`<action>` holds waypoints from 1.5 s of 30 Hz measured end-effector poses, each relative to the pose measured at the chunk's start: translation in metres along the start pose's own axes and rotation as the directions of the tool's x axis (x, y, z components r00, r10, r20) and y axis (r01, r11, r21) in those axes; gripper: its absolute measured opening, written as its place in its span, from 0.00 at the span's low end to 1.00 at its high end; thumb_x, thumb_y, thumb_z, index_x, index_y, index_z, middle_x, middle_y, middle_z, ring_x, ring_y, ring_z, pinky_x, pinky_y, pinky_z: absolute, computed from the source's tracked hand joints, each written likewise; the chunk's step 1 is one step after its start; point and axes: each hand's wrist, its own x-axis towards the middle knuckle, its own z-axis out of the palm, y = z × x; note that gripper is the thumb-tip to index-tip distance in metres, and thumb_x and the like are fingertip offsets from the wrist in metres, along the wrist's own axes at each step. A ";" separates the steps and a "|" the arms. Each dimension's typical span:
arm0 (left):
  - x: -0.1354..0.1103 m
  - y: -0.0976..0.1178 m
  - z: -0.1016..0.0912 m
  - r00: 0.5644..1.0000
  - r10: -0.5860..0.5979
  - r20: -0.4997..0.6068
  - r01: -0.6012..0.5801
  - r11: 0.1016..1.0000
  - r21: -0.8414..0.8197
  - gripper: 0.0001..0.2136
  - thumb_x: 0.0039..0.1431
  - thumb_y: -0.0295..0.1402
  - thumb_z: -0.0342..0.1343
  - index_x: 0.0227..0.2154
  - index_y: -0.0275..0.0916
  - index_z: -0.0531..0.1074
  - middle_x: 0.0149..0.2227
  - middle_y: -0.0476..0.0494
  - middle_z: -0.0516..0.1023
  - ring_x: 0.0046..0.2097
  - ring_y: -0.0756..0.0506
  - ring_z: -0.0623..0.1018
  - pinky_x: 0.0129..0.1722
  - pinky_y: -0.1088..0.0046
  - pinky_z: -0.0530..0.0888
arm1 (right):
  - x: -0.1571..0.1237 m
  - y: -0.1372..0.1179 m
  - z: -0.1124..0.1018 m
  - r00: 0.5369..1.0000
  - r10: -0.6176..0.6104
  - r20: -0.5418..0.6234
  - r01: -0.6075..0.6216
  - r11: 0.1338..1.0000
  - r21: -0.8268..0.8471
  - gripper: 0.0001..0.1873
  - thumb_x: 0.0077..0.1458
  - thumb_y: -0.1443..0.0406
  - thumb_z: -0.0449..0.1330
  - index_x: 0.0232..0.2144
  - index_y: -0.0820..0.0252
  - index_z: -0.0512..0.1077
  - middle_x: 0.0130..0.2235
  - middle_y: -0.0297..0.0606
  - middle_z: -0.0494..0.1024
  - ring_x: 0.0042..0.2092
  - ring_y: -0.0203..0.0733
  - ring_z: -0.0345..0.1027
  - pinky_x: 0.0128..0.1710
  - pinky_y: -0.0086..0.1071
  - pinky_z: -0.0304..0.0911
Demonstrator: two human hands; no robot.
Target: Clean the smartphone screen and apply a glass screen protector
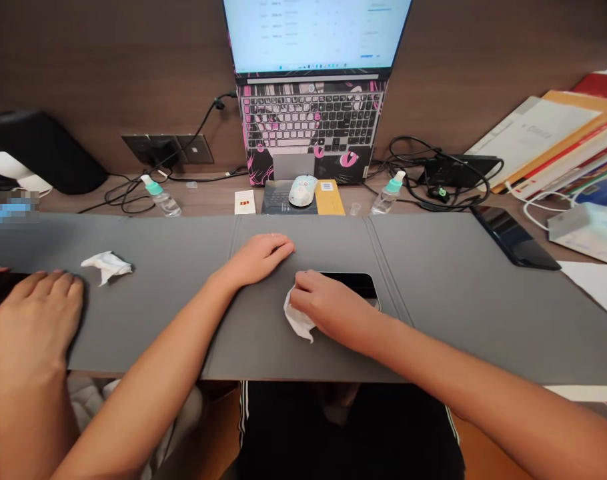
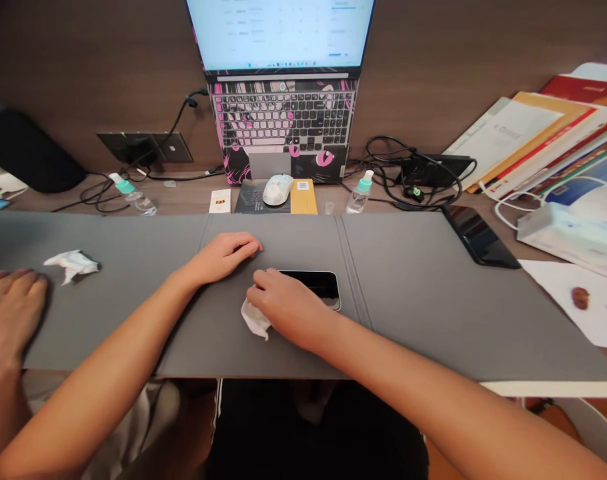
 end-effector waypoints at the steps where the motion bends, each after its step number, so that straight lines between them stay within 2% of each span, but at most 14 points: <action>1: -0.001 -0.001 -0.002 1.000 -0.011 -0.013 0.011 1.000 0.007 0.17 0.71 0.40 0.43 0.36 0.40 0.75 0.36 0.45 0.79 0.39 0.44 0.76 0.43 0.65 0.70 | -0.004 0.001 -0.002 1.000 -0.013 0.003 0.013 1.000 0.007 0.14 0.55 0.81 0.50 0.30 0.60 0.68 0.35 0.40 0.68 0.34 0.42 0.56 0.33 0.34 0.54; 4: -0.003 -0.003 -0.006 1.000 -0.009 -0.027 0.010 1.000 0.024 0.17 0.71 0.40 0.43 0.37 0.40 0.75 0.37 0.45 0.79 0.40 0.44 0.76 0.43 0.66 0.70 | -0.031 0.008 -0.009 1.000 0.028 0.008 -0.028 0.999 0.032 0.14 0.54 0.81 0.50 0.29 0.59 0.67 0.34 0.38 0.66 0.34 0.41 0.56 0.33 0.32 0.54; 7: -0.004 -0.002 -0.008 0.999 0.017 -0.032 -0.015 0.999 0.046 0.15 0.71 0.39 0.45 0.38 0.40 0.76 0.40 0.46 0.80 0.42 0.45 0.76 0.44 0.66 0.69 | -0.066 0.019 -0.018 0.993 0.120 0.015 -0.120 0.992 0.045 0.14 0.60 0.78 0.49 0.28 0.58 0.66 0.34 0.38 0.66 0.34 0.41 0.58 0.33 0.32 0.55; 11: -0.007 0.003 -0.006 1.000 0.020 -0.017 -0.018 0.997 0.076 0.14 0.71 0.36 0.46 0.38 0.40 0.76 0.38 0.46 0.79 0.39 0.46 0.75 0.42 0.67 0.69 | -0.103 0.031 -0.030 0.988 0.152 0.001 -0.152 0.988 0.007 0.14 0.66 0.73 0.48 0.29 0.58 0.66 0.34 0.39 0.66 0.33 0.41 0.59 0.32 0.33 0.57; 17: -0.009 0.008 -0.002 0.990 0.123 -0.068 -0.115 0.987 0.109 0.08 0.68 0.34 0.51 0.38 0.41 0.76 0.34 0.47 0.77 0.39 0.46 0.72 0.40 0.68 0.68 | -0.126 0.036 -0.037 0.986 0.164 -0.007 -0.164 0.986 -0.020 0.15 0.68 0.68 0.48 0.29 0.57 0.68 0.32 0.39 0.69 0.32 0.41 0.62 0.31 0.33 0.59; 19: -0.011 0.011 -0.003 0.987 0.129 -0.099 -0.120 0.988 0.096 0.08 0.68 0.35 0.52 0.39 0.41 0.75 0.35 0.47 0.76 0.39 0.46 0.71 0.40 0.69 0.68 | -0.129 0.036 -0.038 0.987 0.163 -0.001 -0.163 0.986 -0.019 0.15 0.68 0.67 0.48 0.29 0.57 0.68 0.33 0.40 0.70 0.33 0.41 0.63 0.31 0.33 0.60; 21: -0.013 0.015 -0.005 0.990 0.123 -0.068 -0.118 0.991 0.068 0.09 0.67 0.40 0.54 0.41 0.41 0.75 0.36 0.47 0.76 0.41 0.45 0.71 0.42 0.68 0.68 | -0.131 0.040 -0.043 0.986 0.160 -0.038 -0.161 0.987 -0.018 0.15 0.69 0.66 0.48 0.31 0.57 0.69 0.33 0.40 0.71 0.33 0.42 0.65 0.32 0.34 0.62; 25: -0.021 0.027 -0.006 0.987 0.067 0.149 -0.079 0.994 0.077 0.27 0.53 0.57 0.62 0.45 0.41 0.72 0.43 0.44 0.74 0.47 0.40 0.70 0.45 0.64 0.69 | -0.123 0.068 -0.064 0.943 0.279 -0.184 -0.300 0.949 -0.098 0.13 0.69 0.63 0.49 0.33 0.58 0.70 0.35 0.44 0.73 0.36 0.44 0.68 0.36 0.37 0.65; 27: -0.025 0.033 -0.004 0.978 0.020 0.207 -0.051 0.989 0.141 0.33 0.45 0.62 0.64 0.46 0.40 0.71 0.45 0.43 0.72 0.47 0.39 0.69 0.46 0.62 0.69 | -0.111 0.090 -0.074 0.936 0.296 -0.189 -0.327 0.932 -0.159 0.16 0.69 0.60 0.49 0.33 0.59 0.72 0.35 0.45 0.74 0.37 0.46 0.69 0.38 0.40 0.65; 30: -0.028 0.037 0.000 0.971 -0.009 0.240 -0.045 0.976 0.215 0.35 0.45 0.61 0.64 0.49 0.39 0.70 0.48 0.42 0.71 0.48 0.38 0.68 0.48 0.61 0.68 | -0.087 0.117 -0.079 0.963 0.220 -0.157 -0.247 0.951 -0.185 0.20 0.69 0.56 0.49 0.29 0.56 0.73 0.32 0.42 0.75 0.36 0.48 0.69 0.38 0.43 0.65; 35: -0.025 0.040 0.003 0.963 -0.032 0.268 -0.027 0.976 0.216 0.29 0.51 0.53 0.64 0.49 0.39 0.69 0.50 0.42 0.70 0.48 0.40 0.69 0.49 0.62 0.68 | -0.069 0.119 -0.065 0.895 0.188 -0.405 -0.217 0.976 -0.027 0.15 0.68 0.58 0.53 0.34 0.55 0.76 0.37 0.41 0.80 0.40 0.48 0.72 0.42 0.43 0.66; 38: -0.021 0.042 0.003 0.964 -0.034 0.264 -0.025 0.975 0.219 0.27 0.50 0.51 0.65 0.47 0.40 0.68 0.49 0.42 0.71 0.47 0.40 0.70 0.48 0.62 0.68 | -0.075 0.109 -0.055 0.933 0.121 -0.339 -0.100 0.992 0.078 0.12 0.67 0.59 0.55 0.41 0.55 0.77 0.39 0.42 0.81 0.40 0.47 0.73 0.41 0.42 0.67; 40: -0.020 0.044 0.003 0.965 -0.040 0.259 -0.018 0.975 0.221 0.26 0.49 0.50 0.66 0.46 0.40 0.68 0.47 0.42 0.72 0.46 0.40 0.71 0.47 0.62 0.69 | -0.080 0.105 -0.052 0.960 0.074 -0.272 -0.044 0.992 0.115 0.14 0.66 0.56 0.57 0.46 0.56 0.77 0.42 0.44 0.80 0.41 0.47 0.73 0.40 0.41 0.67; 45: -0.019 0.044 0.002 0.978 -0.053 0.201 0.019 0.985 0.170 0.26 0.49 0.44 0.66 0.50 0.42 0.67 0.45 0.44 0.74 0.46 0.40 0.74 0.44 0.64 0.71 | -0.087 0.102 -0.046 0.985 0.039 -0.166 -0.025 0.996 0.085 0.34 0.61 0.44 0.57 0.59 0.60 0.69 0.47 0.50 0.79 0.45 0.53 0.73 0.43 0.46 0.67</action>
